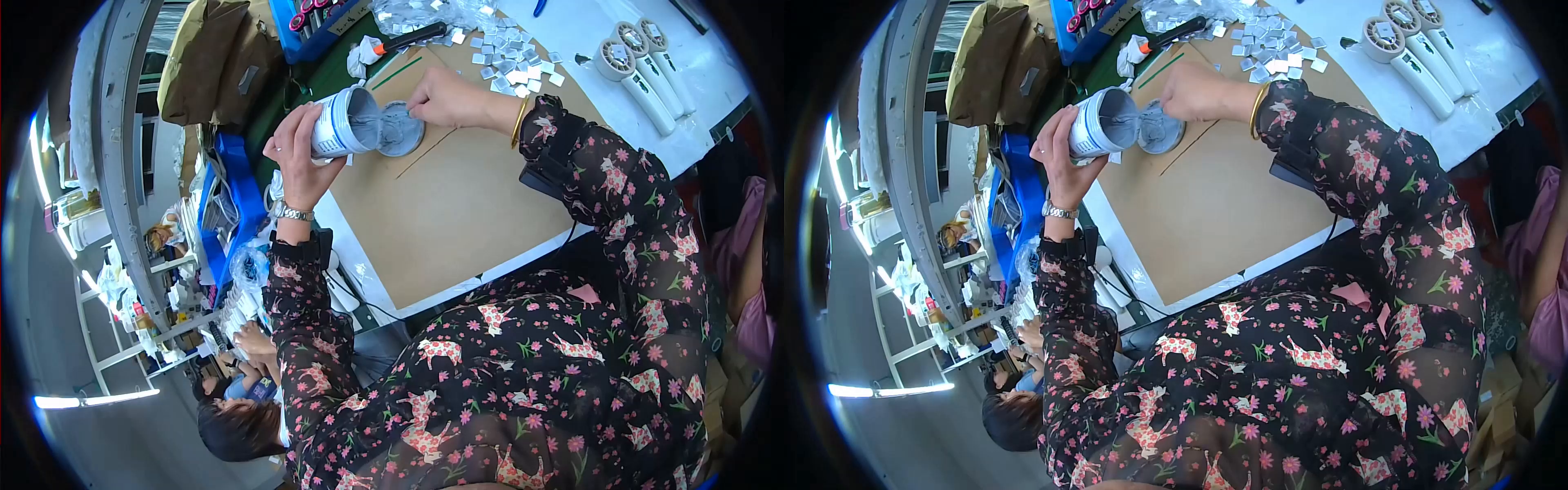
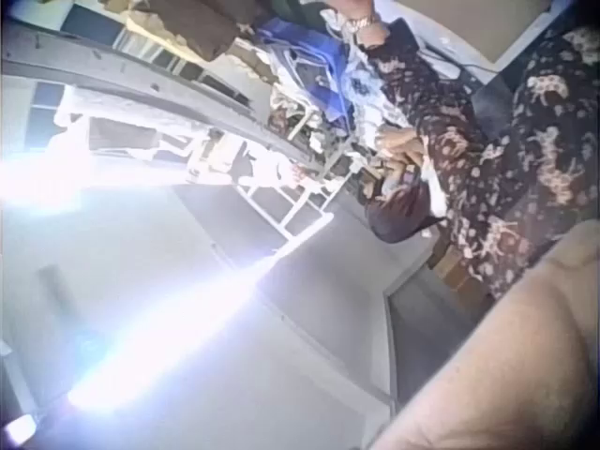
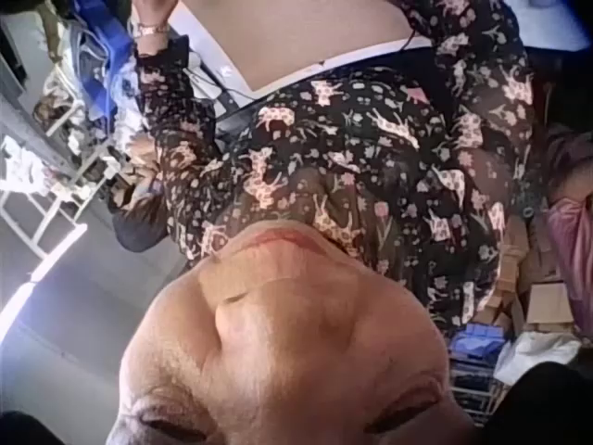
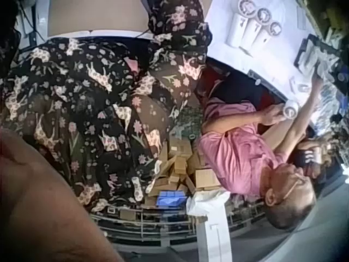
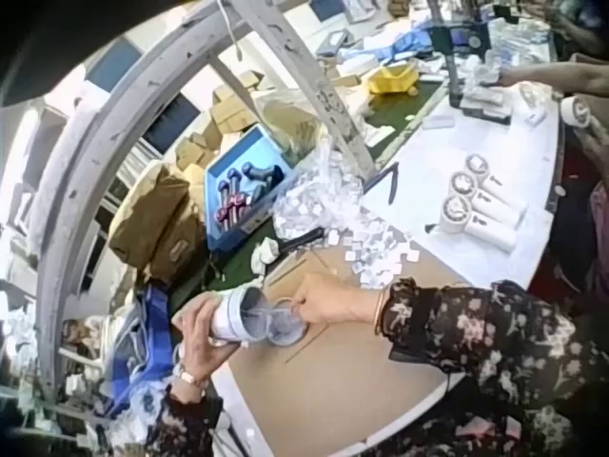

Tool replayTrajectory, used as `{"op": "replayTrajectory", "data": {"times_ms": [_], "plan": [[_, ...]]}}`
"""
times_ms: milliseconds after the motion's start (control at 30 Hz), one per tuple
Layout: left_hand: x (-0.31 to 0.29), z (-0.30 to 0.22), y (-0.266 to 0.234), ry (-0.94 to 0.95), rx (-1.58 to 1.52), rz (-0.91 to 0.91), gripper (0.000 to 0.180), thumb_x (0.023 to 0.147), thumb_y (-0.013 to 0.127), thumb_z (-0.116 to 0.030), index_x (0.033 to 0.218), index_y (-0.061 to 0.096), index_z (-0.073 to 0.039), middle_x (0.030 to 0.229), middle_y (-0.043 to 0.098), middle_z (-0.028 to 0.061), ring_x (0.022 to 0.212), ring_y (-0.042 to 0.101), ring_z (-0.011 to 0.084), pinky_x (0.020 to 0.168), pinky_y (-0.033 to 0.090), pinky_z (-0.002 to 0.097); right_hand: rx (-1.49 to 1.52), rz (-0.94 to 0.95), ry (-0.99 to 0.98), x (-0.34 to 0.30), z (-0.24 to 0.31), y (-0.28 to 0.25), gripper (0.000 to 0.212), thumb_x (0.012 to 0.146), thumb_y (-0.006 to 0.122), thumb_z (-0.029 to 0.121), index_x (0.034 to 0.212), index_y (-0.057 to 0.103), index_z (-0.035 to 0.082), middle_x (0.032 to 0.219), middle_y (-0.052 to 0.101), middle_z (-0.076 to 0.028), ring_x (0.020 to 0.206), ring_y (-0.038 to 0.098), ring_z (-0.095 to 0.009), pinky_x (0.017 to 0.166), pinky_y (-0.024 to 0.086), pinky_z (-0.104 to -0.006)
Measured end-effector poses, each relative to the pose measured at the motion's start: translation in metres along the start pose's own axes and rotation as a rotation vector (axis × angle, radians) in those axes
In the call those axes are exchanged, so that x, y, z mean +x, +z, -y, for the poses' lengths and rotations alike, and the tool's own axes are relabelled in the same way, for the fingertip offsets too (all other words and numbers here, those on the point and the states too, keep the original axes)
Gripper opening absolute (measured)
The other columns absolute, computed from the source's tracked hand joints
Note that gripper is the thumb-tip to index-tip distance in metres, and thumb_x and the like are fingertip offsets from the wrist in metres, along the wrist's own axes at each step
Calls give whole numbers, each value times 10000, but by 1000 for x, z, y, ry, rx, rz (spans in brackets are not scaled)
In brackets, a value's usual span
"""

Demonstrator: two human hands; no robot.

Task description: Assemble small components and apply adhesive to the internal parts of a handheld electronic device on a production line.

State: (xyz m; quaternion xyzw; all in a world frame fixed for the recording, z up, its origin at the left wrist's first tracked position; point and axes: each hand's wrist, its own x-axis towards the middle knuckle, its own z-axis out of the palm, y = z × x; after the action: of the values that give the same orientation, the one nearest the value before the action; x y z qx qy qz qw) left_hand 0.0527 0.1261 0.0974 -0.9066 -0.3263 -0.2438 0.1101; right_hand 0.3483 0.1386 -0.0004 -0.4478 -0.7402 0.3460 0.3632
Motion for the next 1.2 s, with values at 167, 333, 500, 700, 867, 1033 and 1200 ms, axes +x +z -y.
{"op": "replayTrajectory", "data": {"times_ms": [167, 333, 500, 700, 867, 1033, 1200], "plan": [[-2, -1, -5, 16, 42, 10, 979, 559, 952, -127, 1457, 576, -226, 1451, 613, 54, 1362, 552, 264, 1062, 277, 412, 275, 70, 176, -11, 25, -9, 166, 880, 758, 117, 945, 819, -23, 734, 745, -75, 670, 661, -149, 653, 538, -342], [-1, 2, -3, 37, 87, -11, 985, 556, 954, -115, 1459, 577, -231, 1459, 605, 41, 1352, 558, 256, 1040, 283, 411, 401, 180, 332, -12, 37, -18, 171, 892, 750, 103, 957, 821, -38, 701, 695, -49, 662, 627, -92, 603, 502, -281], [-4, 9, -4, 44, 167, 18, 1002, 549, 950, -109, 1467, 576, -249, 1462, 599, 30, 1346, 557, 245, 1031, 288, 406, 421, 140, 268, -11, 33, -10, 190, 902, 730, 103, 982, 808, -51, 713, 722, -102, 632, 650, -153, 603, 512, -320], [-12, 15, -9, 10, 206, 41, 1005, 554, 937, -112, 1476, 571, -268, 1460, 593, 23, 1346, 552, 234, 1018, 294, 401, -200, -75, -285, -28, 34, -9, 117, 896, 677, 69, 868, 742, -25, 732, 705, -169, 673, 682, -306, 648, 541, -421], [-14, 16, -10, -54, 203, 49, 994, 565, 925, -132, 1482, 565, -265, 1449, 592, 20, 1339, 553, 233, 1023, 289, 412, -563, -151, -463, -41, 34, -2, 73, 882, 647, 48, 875, 699, -3, 779, 673, -165, 794, 690, -349, 721, 549, -468], [-16, 15, -8, -99, 198, 49, 984, 573, 919, -152, 1483, 562, -260, 1441, 595, 21, 1335, 551, 234, 1034, 280, 422, -766, -78, -557, -42, 30, 3, 165, 887, 636, 57, 1013, 703, -28, 848, 682, -137, 890, 695, -310, 805, 557, -438], [-16, 11, -6, -99, 159, 29, 971, 581, 915, -158, 1481, 563, -257, 1437, 597, 23, 1335, 548, 233, 1035, 277, 423, -832, -49, -601, -42, 27, 8, 185, 883, 628, 62, 1031, 688, -32, 862, 687, -108, 914, 698, -284, 852, 553, -416]]}}
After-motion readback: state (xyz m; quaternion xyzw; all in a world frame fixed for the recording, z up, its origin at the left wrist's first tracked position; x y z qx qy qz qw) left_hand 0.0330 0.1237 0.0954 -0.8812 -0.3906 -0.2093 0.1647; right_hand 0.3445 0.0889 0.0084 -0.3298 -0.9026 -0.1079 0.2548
